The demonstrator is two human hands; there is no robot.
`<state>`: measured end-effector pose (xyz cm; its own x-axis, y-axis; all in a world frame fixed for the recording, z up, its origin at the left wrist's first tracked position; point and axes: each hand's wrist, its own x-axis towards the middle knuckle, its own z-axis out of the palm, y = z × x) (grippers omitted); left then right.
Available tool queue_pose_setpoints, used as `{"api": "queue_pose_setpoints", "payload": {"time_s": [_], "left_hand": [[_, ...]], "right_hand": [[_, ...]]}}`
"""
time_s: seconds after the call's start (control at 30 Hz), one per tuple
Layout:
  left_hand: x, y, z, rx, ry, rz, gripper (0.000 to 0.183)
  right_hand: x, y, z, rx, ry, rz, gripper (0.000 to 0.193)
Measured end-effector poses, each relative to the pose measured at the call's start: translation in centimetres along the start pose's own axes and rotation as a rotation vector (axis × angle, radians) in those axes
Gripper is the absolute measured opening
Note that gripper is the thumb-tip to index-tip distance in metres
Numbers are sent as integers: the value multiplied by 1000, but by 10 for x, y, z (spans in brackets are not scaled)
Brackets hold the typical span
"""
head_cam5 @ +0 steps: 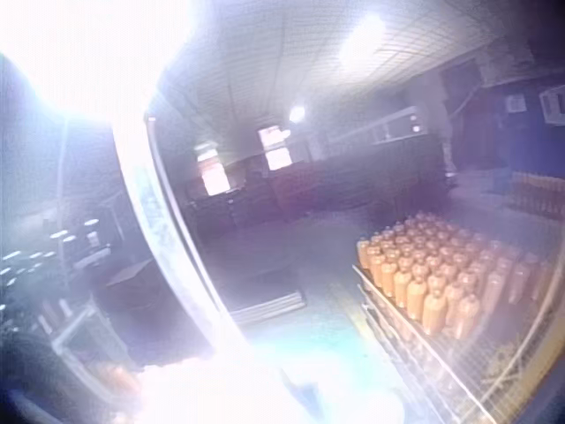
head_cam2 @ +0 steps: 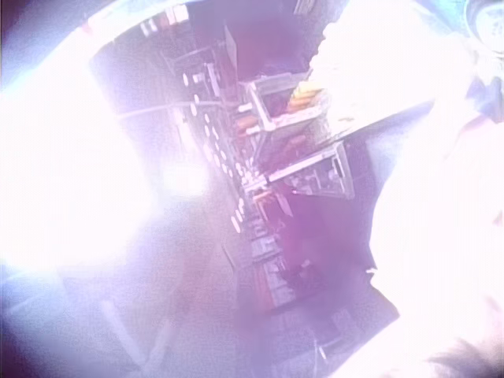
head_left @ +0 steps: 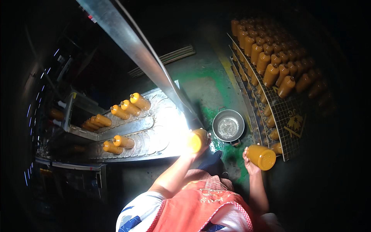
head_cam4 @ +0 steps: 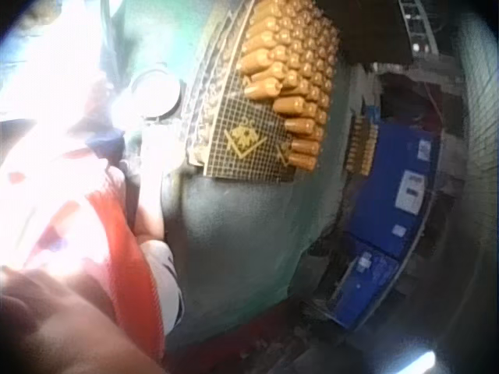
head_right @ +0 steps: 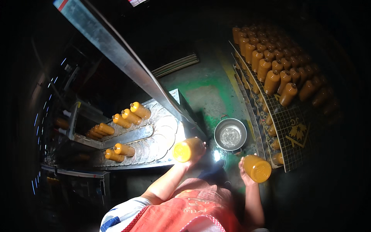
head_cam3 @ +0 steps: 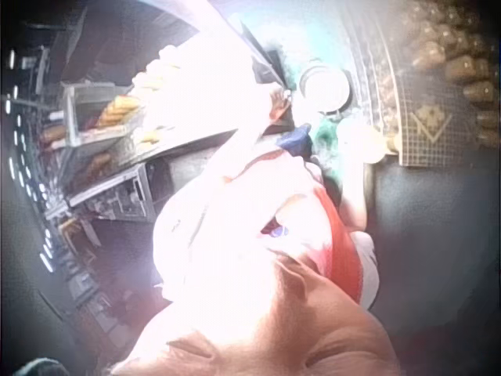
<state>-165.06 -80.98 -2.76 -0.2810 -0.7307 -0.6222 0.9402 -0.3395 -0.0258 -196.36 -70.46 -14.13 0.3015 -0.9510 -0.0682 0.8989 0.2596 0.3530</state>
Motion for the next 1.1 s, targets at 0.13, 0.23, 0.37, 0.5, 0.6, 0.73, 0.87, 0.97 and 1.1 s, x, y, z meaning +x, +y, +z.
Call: {"api": "queue_pose_setpoints", "payload": {"time_s": [0.13, 0.23, 0.37, 0.5, 0.6, 0.73, 0.87, 0.97, 1.1], "left_hand": [[-37, 104, -130, 319, -278, 12, 47], [-96, 155, -159, 356, -45, 340, 42], [-181, 236, -150, 771, 71, 799, 44], [-278, 320, -153, 770, 19, 861, 39], [-346, 387, -157, 805, 106, 1064, 42], [-367, 470, -105, 1057, 138, 1432, 36], [-271, 513, -34, 1332, 72, 1674, 33], [-167, 515, 5, 1504, 10, 1739, 34], [-34, 531, 2, 1705, 152, 1697, 35]], "right_hand": [[-80, 11, -43, 111, 346, 3, 62], [-89, 26, -55, 76, 485, 57, 66], [-37, 100, -44, 50, 569, 118, 66], [82, 231, -12, -930, 498, -244, 54], [161, 307, 6, -1496, 206, -268, 50], [236, 414, 5, -2430, -316, -614, 43], [284, 439, -44, -2693, -380, -573, 47], [292, 443, -58, -2796, -346, -452, 48], [285, 448, -26, -2826, -387, -493, 45]]}}
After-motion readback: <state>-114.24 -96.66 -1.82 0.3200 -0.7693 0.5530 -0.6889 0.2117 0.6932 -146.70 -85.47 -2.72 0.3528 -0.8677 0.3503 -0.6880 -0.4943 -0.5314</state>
